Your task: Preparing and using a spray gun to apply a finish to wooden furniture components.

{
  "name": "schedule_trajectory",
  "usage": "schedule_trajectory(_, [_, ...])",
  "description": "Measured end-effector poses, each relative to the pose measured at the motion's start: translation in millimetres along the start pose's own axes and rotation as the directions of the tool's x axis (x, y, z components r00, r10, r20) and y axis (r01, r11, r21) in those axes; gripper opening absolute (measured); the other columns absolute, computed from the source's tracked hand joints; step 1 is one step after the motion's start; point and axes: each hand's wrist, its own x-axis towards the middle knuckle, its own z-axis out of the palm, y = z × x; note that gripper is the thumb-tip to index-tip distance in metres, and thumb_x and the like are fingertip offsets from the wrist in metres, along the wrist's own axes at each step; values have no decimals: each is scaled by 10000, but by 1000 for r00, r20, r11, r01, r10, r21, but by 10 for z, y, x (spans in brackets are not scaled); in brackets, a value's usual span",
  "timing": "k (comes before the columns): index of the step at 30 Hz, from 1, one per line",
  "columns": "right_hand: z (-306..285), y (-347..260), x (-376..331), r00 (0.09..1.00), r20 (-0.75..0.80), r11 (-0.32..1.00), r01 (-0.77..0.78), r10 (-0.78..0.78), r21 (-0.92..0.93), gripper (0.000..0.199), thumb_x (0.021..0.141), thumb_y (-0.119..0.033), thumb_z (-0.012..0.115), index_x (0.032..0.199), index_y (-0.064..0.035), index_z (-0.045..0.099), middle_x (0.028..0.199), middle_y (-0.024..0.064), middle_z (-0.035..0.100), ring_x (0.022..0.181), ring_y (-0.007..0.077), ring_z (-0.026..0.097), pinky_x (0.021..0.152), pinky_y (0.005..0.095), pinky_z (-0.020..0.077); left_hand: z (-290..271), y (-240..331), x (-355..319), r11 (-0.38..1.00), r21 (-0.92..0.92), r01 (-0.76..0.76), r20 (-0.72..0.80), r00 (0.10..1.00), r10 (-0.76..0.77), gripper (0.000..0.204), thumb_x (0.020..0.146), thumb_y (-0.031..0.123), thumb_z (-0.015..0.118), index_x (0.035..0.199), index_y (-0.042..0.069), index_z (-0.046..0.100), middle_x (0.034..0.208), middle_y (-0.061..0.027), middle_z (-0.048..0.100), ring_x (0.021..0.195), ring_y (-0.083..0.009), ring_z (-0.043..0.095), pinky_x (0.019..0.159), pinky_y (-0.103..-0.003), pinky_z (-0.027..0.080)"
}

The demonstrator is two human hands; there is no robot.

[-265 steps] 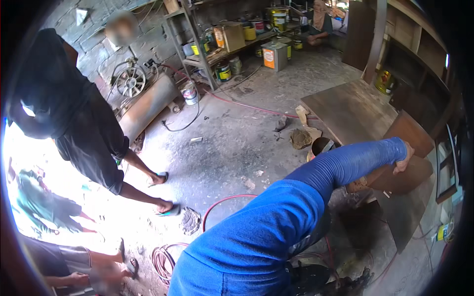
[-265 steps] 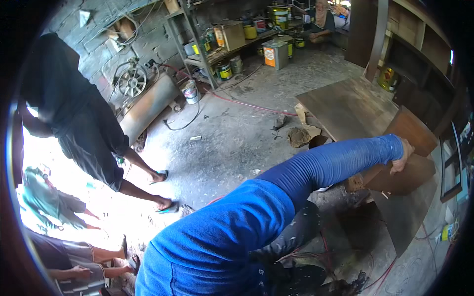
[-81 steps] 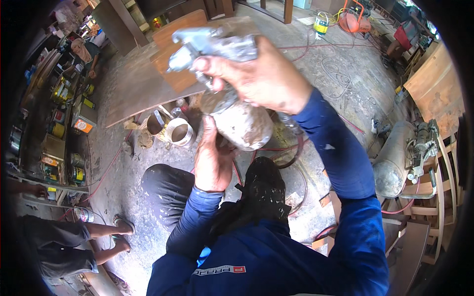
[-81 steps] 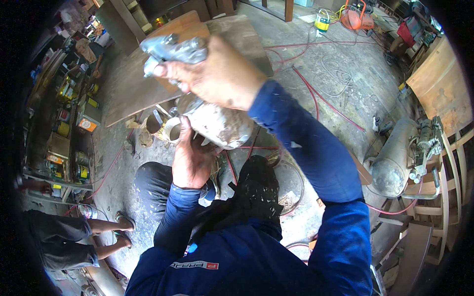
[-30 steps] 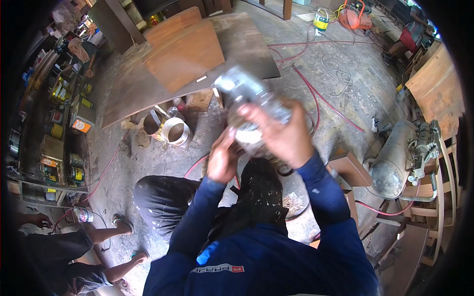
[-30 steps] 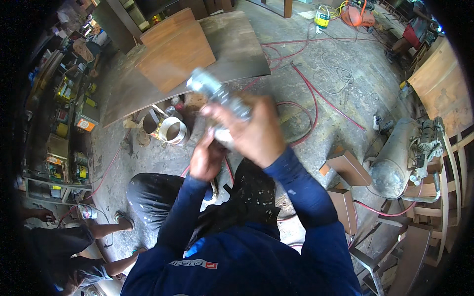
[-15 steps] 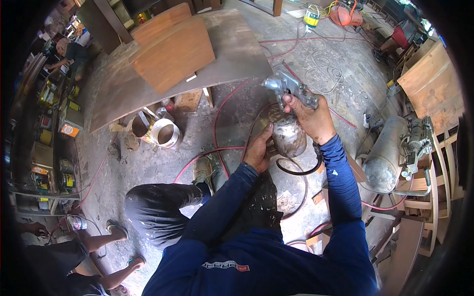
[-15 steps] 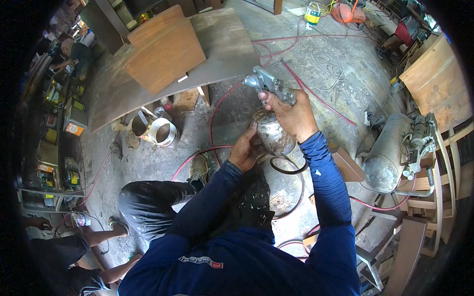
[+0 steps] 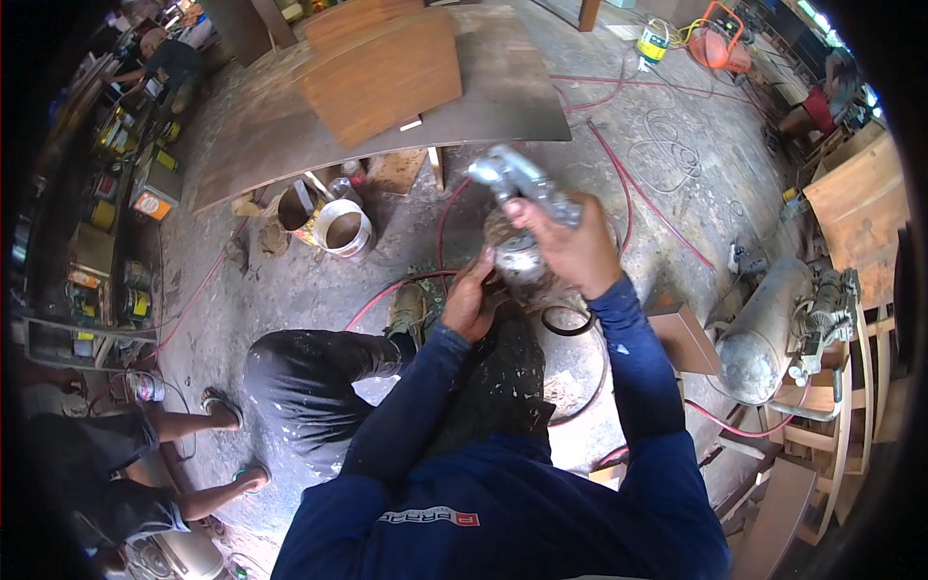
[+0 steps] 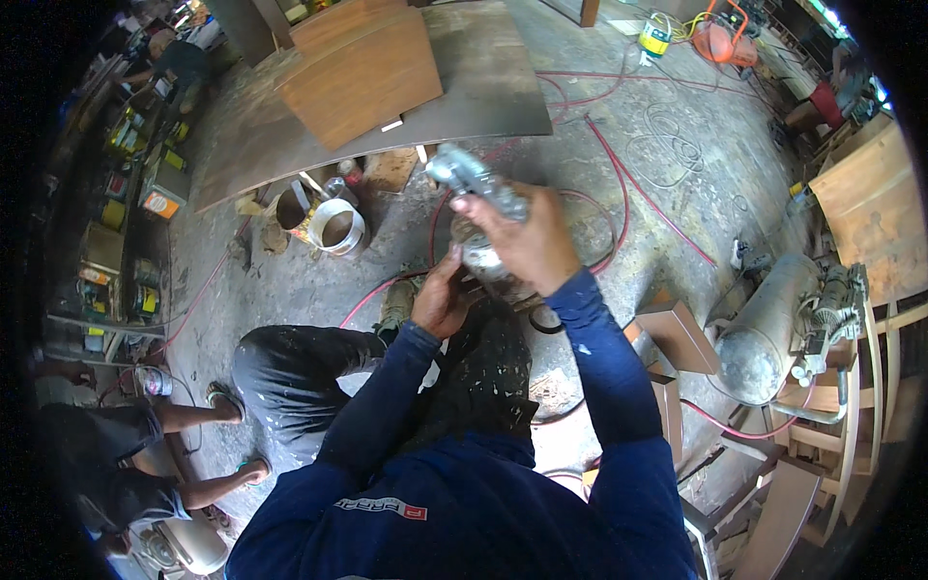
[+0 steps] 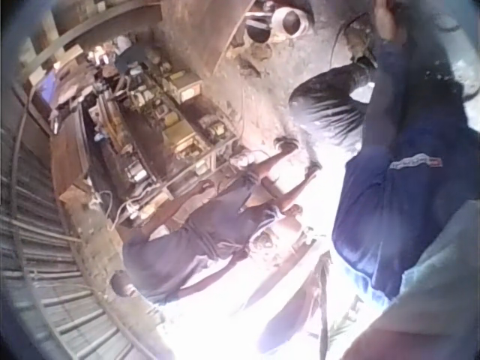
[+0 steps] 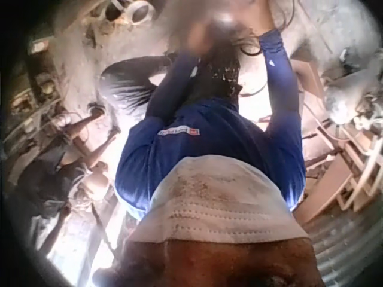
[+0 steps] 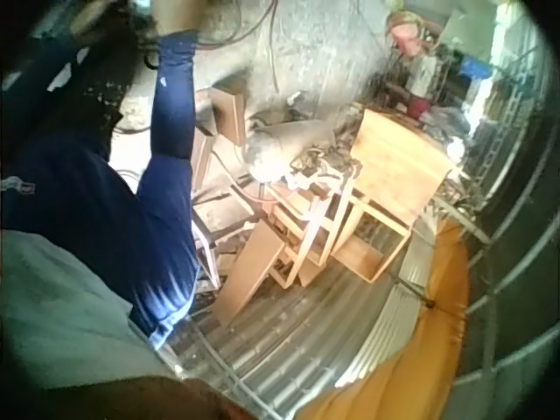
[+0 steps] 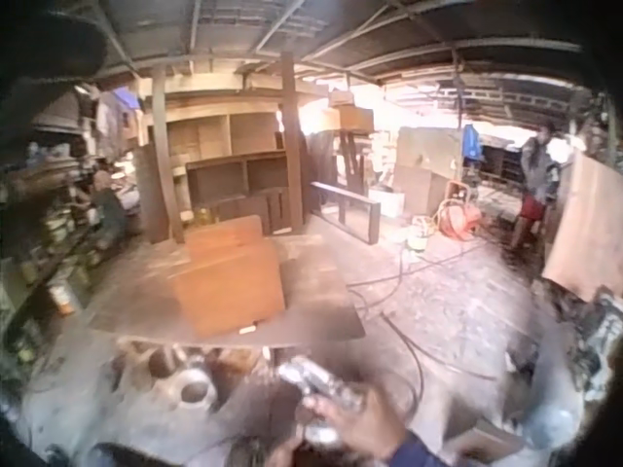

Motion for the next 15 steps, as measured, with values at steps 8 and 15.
schedule_trajectory(8, [136,-962,-108,982,108,951,119,-155,285,287,891,-279,789,925,3,744,728,113,699,642,119,616,627,315,498,-28,636,-386,950,96,-298,42,954,295,457,1025,337,577,1388,62,542,1305,-71,631,1150,-203,606,981,-396,474])
schedule_trajectory(15, [145,-1077,-180,963,80,953,239,-257,186,251,893,-243,779,953,-4,735,756,146,698,639,184,653,618,343,505,-196,502,-221,956,55,-289,166,947,276,467,1003,409,568,1370,120,540,1292,-72,621,1190,-246,575,1058,-464,404])
